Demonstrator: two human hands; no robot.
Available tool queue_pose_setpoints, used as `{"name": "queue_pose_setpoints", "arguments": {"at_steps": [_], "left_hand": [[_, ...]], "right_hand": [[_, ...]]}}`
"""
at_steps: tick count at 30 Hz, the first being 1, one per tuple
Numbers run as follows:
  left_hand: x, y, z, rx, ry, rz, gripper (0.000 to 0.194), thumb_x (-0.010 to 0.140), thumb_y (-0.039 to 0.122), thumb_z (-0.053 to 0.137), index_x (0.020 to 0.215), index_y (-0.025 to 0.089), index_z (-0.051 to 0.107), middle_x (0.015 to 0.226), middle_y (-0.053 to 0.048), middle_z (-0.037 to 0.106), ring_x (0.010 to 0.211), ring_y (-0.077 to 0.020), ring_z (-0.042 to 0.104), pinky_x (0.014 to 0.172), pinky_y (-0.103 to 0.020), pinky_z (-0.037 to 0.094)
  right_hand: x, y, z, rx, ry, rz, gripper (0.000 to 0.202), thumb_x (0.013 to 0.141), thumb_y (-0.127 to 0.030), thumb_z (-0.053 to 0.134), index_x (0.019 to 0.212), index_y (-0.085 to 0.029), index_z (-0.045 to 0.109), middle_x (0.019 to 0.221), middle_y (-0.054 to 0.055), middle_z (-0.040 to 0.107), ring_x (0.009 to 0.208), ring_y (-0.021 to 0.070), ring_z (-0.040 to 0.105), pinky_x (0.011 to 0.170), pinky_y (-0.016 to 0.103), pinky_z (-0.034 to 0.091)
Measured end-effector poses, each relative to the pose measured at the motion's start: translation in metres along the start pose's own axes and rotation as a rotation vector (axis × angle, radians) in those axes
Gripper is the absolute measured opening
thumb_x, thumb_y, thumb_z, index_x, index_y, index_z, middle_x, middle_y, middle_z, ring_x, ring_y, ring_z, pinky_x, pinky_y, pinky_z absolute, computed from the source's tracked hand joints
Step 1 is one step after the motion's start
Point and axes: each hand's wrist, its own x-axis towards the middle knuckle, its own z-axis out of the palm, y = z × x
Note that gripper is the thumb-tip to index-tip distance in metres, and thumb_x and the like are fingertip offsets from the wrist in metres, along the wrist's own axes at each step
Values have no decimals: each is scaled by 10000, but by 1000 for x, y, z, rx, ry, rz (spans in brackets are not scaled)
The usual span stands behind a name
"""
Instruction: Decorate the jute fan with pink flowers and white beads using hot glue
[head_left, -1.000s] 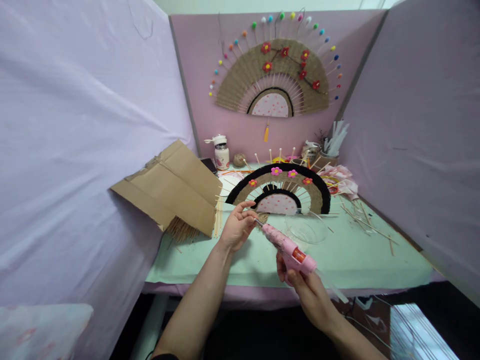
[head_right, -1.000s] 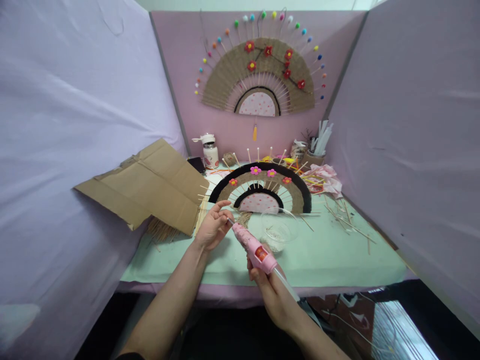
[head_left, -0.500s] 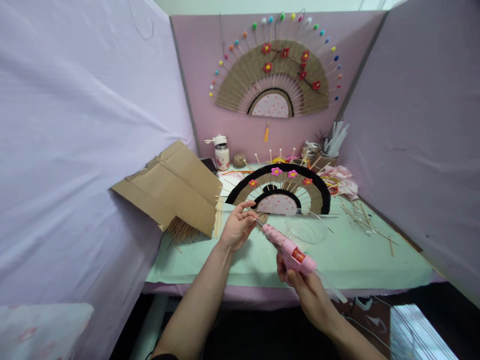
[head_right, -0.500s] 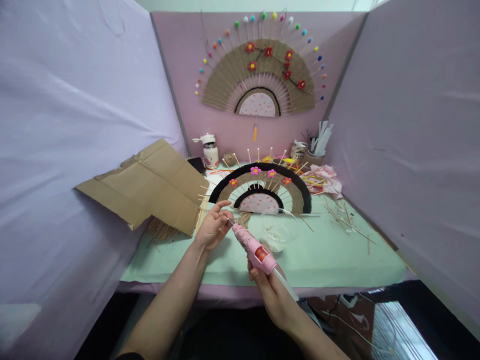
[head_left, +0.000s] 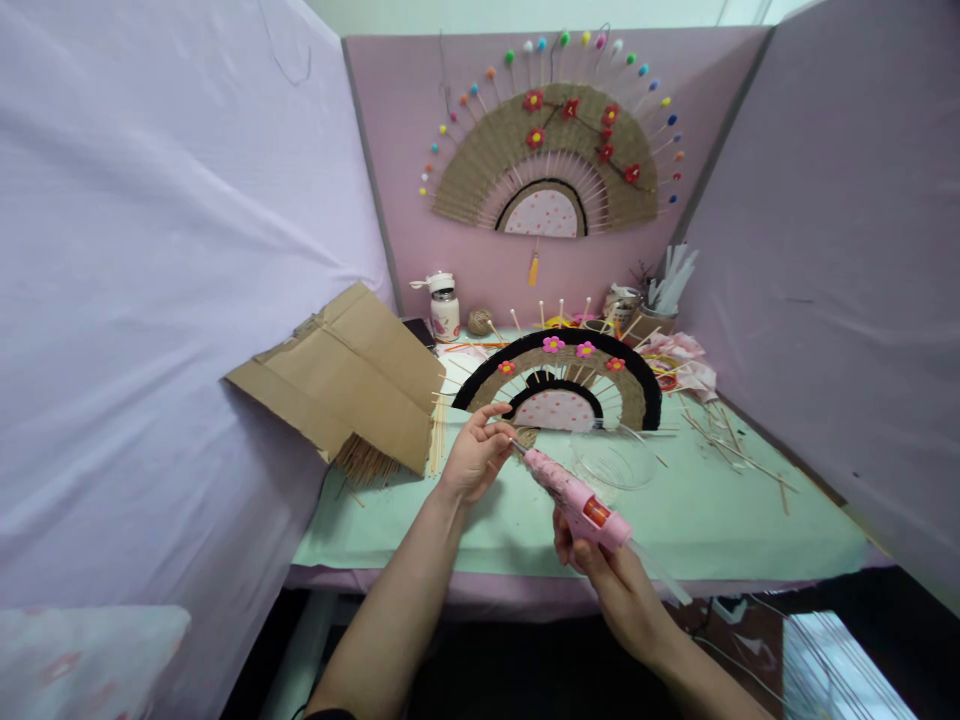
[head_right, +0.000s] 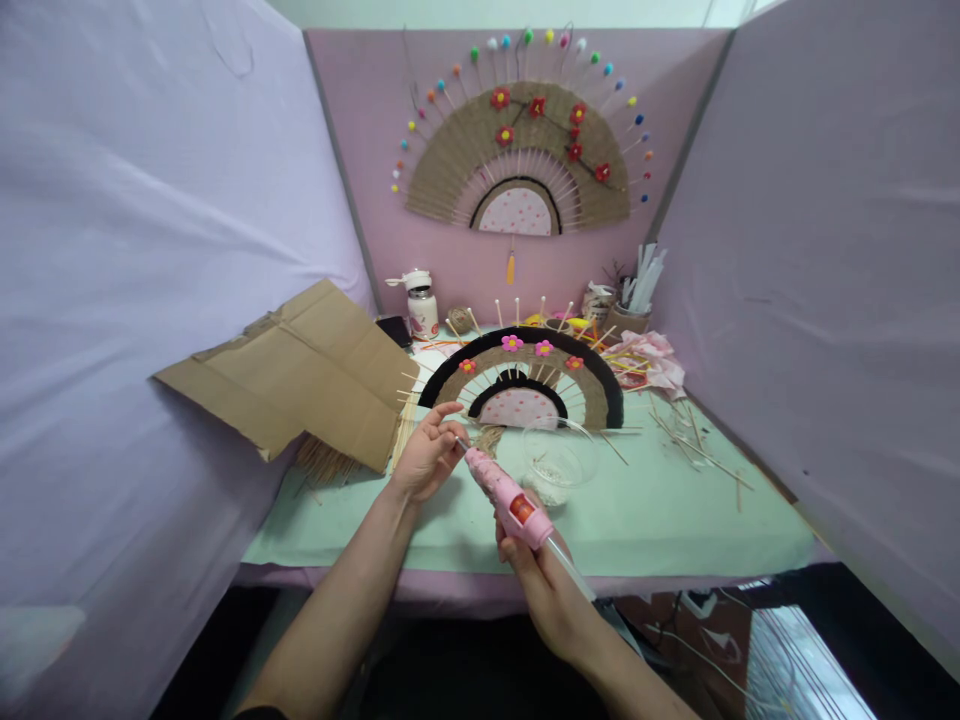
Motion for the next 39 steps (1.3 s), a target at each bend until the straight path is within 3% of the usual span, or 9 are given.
{"name": "queue_pose_setpoints", "arguments": {"at_steps": [11, 20, 39], "left_hand": [[0, 1, 1, -6, 6, -1, 631, 488, 313, 925, 1014, 161, 611, 641, 34, 660, 558, -63, 542, 611, -198, 410], [0, 1, 1, -7, 4, -3, 616, 499, 308, 922, 1012, 163, 612, 644, 32, 661, 566, -66, 550, 618, -196, 414], [-1, 2, 3, -12, 5, -8, 625, 493, 301, 926, 1011, 160, 606, 636, 29, 663, 560, -62, 547, 614, -192, 412]], "right_hand": [[0, -1, 0, -7, 22, 15, 422, 931, -577, 417, 908, -199, 603, 796, 62, 588, 756, 215, 546, 686, 337, 491], [-4, 7, 0, 2, 47, 59, 423, 911, -578, 454, 1015, -207, 629, 842, 77, 614, 803, 245, 572, 699, 355, 501], [-2, 2, 0, -8, 34, 66, 404, 907, -586, 441, 915, -219, 611, 770, 63, 578, 738, 236, 553, 657, 354, 494]]}}
